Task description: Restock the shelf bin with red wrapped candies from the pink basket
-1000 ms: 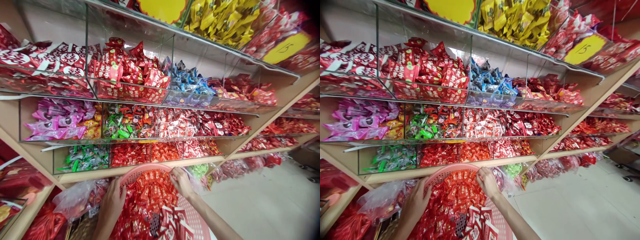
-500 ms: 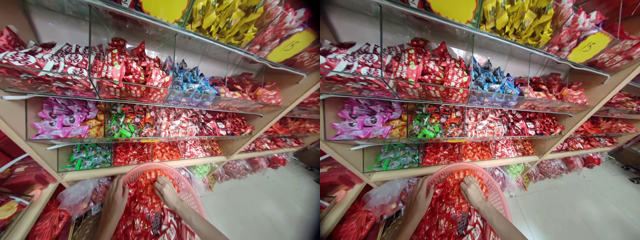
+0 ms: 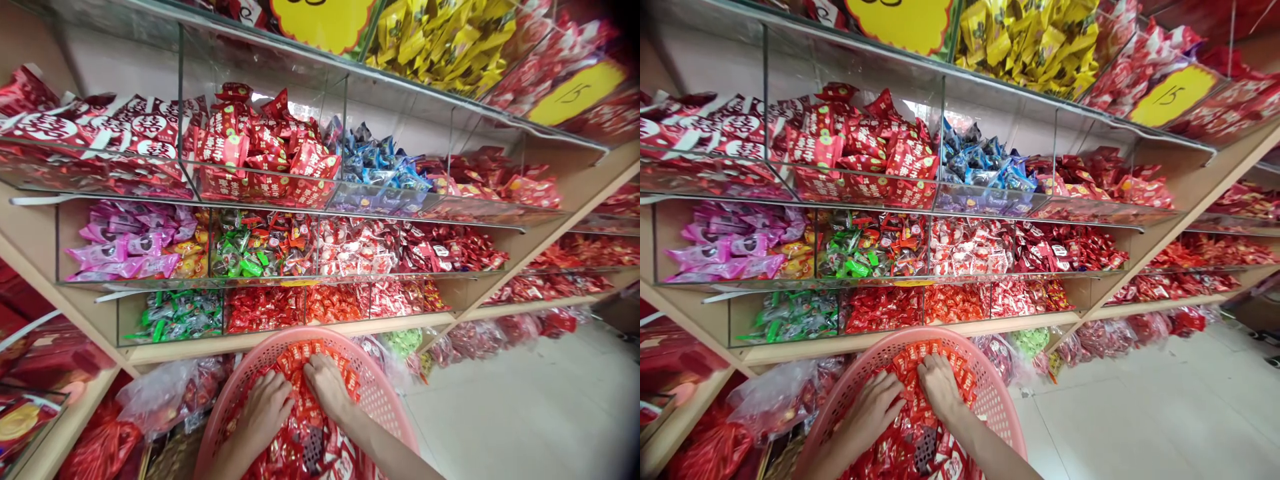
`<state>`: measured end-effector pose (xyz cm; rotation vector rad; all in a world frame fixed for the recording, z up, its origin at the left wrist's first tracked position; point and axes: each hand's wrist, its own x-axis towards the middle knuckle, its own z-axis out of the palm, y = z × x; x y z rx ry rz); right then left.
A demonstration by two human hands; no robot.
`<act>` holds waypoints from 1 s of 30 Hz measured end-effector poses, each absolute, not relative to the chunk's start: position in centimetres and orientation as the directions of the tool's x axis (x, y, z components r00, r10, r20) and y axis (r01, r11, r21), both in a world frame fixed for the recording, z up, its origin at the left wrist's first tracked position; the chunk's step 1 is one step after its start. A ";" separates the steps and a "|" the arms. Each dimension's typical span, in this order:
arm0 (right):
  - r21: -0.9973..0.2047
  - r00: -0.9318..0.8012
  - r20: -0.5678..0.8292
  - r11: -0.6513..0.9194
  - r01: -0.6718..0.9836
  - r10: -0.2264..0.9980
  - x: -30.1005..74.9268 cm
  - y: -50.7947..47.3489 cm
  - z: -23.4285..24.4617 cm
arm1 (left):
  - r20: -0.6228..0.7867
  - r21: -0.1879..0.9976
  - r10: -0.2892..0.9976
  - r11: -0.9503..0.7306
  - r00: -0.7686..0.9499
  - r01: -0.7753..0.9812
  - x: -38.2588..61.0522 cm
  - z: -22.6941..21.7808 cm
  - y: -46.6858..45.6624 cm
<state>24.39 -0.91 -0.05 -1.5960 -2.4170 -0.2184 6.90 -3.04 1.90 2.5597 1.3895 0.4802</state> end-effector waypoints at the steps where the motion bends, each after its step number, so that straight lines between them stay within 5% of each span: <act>1: 0.000 -0.372 0.272 0.386 0.922 0.888 24.3 -0.9 -0.1 | 0.187 0.308 0.835 -0.550 0.517 0.776 7.1 2.0 -3.0; 30: -0.197 -0.298 0.283 0.359 0.912 0.912 25.6 -2.9 -0.4 | 0.083 0.306 0.784 -0.608 0.615 0.733 8.8 1.5 -3.6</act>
